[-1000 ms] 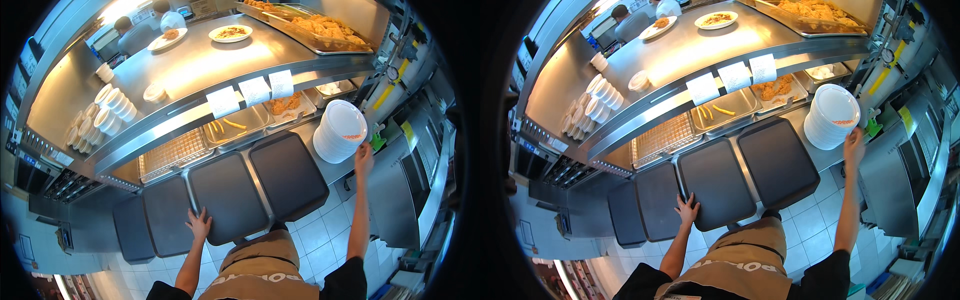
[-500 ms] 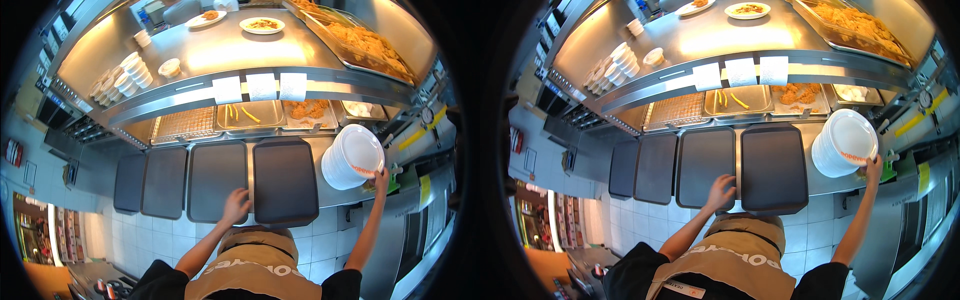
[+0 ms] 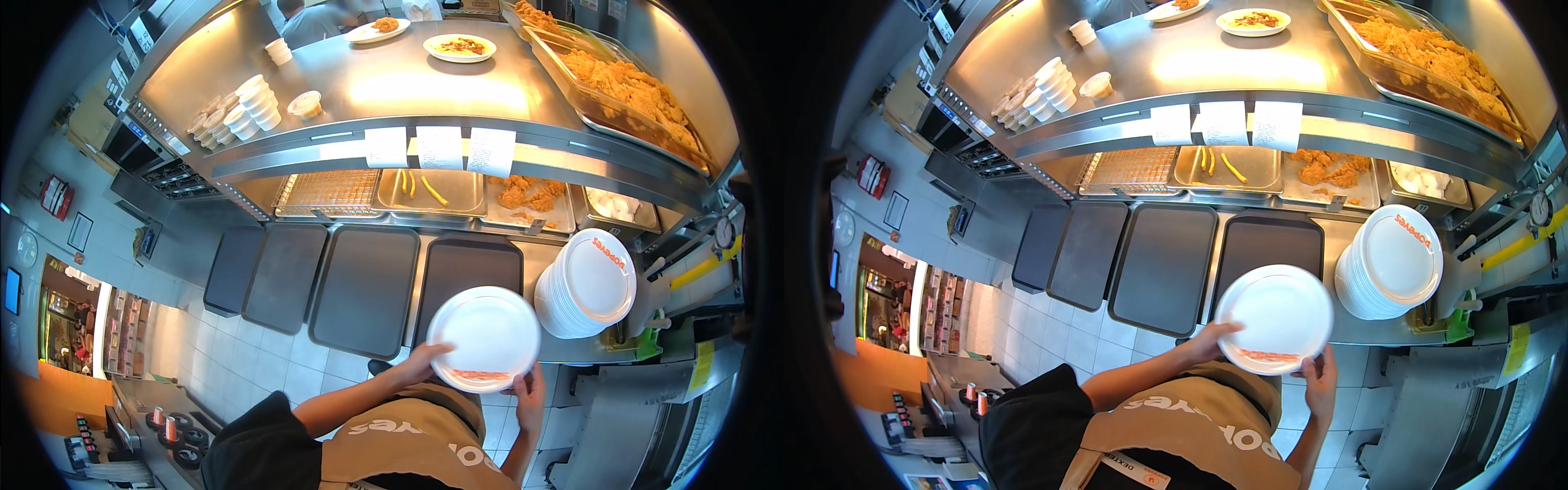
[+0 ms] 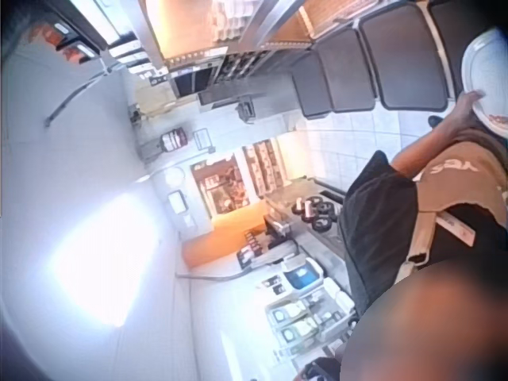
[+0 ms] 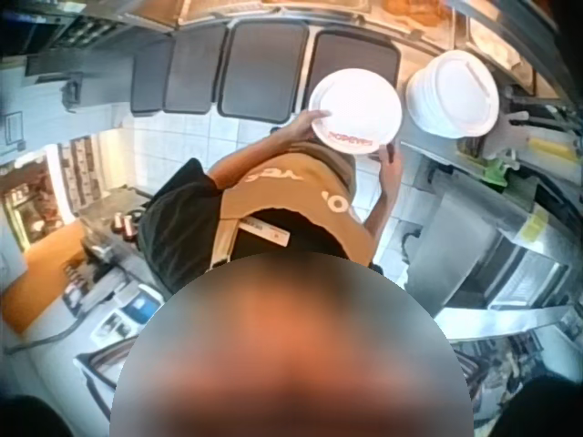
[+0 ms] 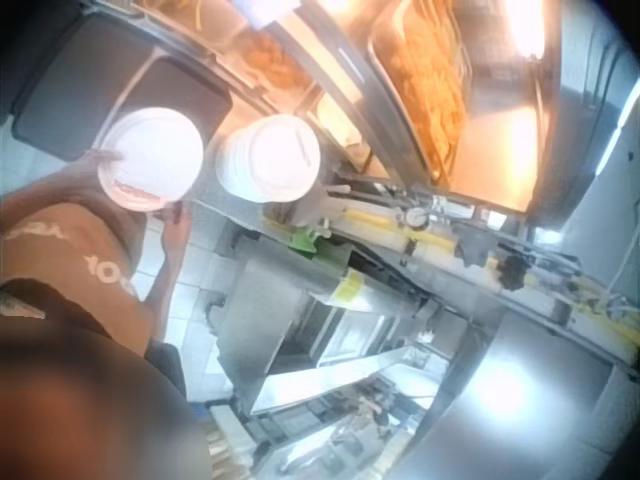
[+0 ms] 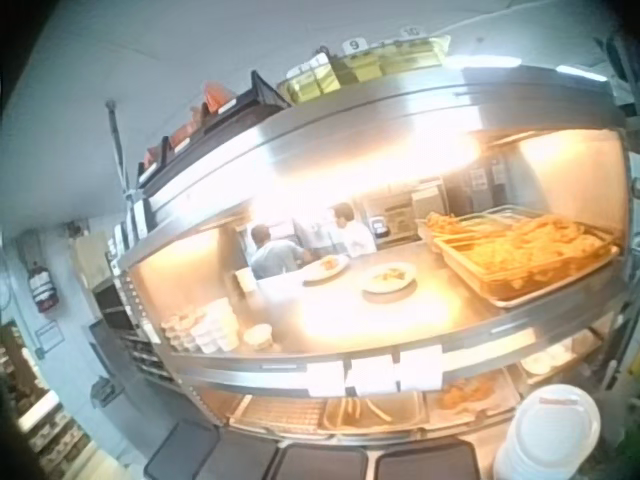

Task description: The person assembles multiple food orders at a fast-food counter. They place trays on the counter, add paper plates, and use tongs to transfer fried chicken and french fries onto the plates. They also place a side salad and a breaded item into a cardboard box, then arrange the completed orders on trays.

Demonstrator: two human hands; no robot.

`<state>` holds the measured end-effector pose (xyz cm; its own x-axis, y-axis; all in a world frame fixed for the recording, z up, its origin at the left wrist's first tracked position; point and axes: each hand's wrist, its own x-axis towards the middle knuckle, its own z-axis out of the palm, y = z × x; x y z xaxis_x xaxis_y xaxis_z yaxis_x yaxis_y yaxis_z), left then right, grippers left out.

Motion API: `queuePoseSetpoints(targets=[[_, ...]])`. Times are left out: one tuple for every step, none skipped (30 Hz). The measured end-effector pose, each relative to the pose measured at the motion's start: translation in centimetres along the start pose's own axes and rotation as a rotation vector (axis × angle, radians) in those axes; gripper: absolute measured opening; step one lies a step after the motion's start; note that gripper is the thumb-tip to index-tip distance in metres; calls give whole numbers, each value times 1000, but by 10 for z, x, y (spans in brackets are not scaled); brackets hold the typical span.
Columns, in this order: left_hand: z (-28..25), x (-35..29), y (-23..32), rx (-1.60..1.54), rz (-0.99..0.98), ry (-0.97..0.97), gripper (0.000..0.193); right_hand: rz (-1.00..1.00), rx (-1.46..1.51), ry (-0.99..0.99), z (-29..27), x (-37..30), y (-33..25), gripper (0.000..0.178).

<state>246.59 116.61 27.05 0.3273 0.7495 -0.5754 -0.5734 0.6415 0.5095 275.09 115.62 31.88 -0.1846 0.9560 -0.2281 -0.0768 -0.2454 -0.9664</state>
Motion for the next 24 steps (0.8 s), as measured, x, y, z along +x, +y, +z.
queuePoseSetpoints(targets=[[-20,-18,1,-103,5,48,55,8,-115,41,-9,11,-8,44],[-40,-32,4,-90,76,169,52,-95,-190,202,-23,26,-14,40],[-60,-44,6,-86,124,261,49,-124,-302,457,-46,43,-20,42],[-82,-54,7,-43,182,381,46,-231,-371,639,-73,57,-26,44],[-104,-62,8,-85,206,406,45,-279,-563,851,-98,77,-29,47],[-131,-67,17,70,182,451,46,-308,-716,1038,-120,95,-29,50],[-149,-59,15,-145,296,506,42,-244,-744,1031,-137,109,-26,53],[-169,-53,21,-172,307,531,40,-64,-698,1046,-149,120,-22,56],[-189,-47,27,-191,272,630,39,-57,-615,972,-158,127,-19,58],[-203,-35,30,-213,380,593,38,1,-493,897,-164,132,-16,60],[-215,-20,37,-234,447,627,37,82,-349,833,-167,137,-15,61],[-226,-8,46,-256,510,671,37,29,-438,837,-166,141,-15,59],[-236,1,59,-298,498,639,30,6,-507,854,-163,143,-17,57],[-241,12,71,-337,515,643,32,-17,-534,851,-160,145,-21,55],[-243,20,81,-379,510,651,34,14,-489,854,-156,145,-27,52],[-244,22,91,-437,499,605,37,39,-396,839,-150,144,-34,49],[-243,22,100,-500,463,568,41,102,-270,839,-144,141,-42,45],[-240,19,107,-570,418,584,46,116,-245,806,-137,133,-51,40],[-235,13,108,-456,486,619,50,40,-277,846,-124,121,-56,42],[-229,3,101,-345,548,705,54,-10,-294,901,-109,107,-61,44],[-225,-7,95,-221,638,781,59,-22,-257,962,-88,92,-64,46],[-225,-31,79,-105,588,681,72,-164,-176,942,-64,61,-58,53],[-225,-46,71,-36,512,627,72,-103,-279,997,-34,36,-51,56],[-226,-63,61,32,433,575,71,-65,-336,1014,-7,8,-43,60]])
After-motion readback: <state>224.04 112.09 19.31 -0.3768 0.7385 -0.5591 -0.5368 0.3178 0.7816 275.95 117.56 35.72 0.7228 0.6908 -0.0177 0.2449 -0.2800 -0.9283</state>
